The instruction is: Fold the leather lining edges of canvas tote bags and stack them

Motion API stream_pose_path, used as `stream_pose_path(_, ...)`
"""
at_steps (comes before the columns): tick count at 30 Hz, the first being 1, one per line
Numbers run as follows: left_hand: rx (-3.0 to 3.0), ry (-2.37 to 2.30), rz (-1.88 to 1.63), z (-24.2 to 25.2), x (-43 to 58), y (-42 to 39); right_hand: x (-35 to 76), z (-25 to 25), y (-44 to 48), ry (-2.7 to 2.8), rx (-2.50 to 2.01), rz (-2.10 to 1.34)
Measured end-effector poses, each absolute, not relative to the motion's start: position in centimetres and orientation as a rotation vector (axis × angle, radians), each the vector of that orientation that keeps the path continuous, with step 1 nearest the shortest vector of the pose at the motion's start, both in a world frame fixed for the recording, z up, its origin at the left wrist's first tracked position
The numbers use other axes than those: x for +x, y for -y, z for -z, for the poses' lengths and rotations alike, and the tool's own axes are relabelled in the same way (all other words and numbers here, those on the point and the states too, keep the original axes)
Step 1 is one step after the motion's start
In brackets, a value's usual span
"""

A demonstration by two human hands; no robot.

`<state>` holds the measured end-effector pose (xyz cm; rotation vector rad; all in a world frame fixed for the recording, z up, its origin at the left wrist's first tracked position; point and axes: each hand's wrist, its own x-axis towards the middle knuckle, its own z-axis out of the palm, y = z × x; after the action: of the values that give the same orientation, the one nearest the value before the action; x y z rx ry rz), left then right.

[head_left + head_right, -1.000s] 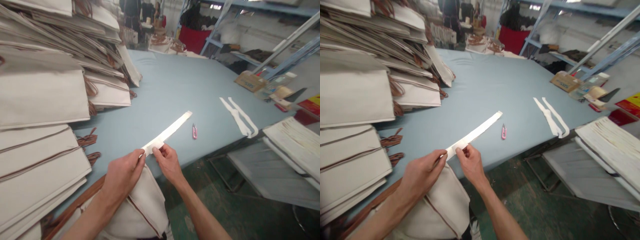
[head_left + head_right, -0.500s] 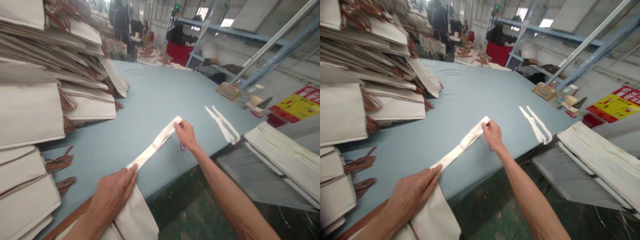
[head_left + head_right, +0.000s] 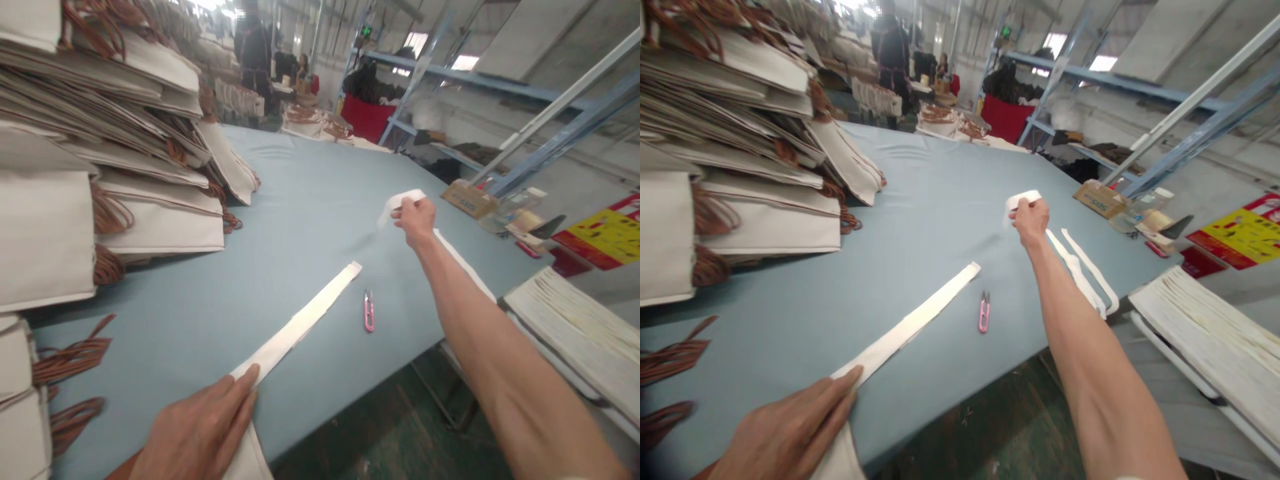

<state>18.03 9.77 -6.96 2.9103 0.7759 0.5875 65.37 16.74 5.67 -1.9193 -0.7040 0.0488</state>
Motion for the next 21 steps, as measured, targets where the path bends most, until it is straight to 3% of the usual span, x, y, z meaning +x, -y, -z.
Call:
stream_pose_path(6,2.606,-0.877,-0.648,7.3,17.7,-9.4,55.4,-7.6,-17.6,0.828,-1.670,-0.406)
stream_pose_path(13,2.164,-1.070,-0.937,4.7,16.6,-8.0,37.3,-4.3,-11.3,1.101,-1.388,-0.833)
stream_pose_path(21,1.886,-1.253,-1.004,1.3,8.8,-4.8,25.9,-2.0,-6.1,1.172,-1.310,-1.055)
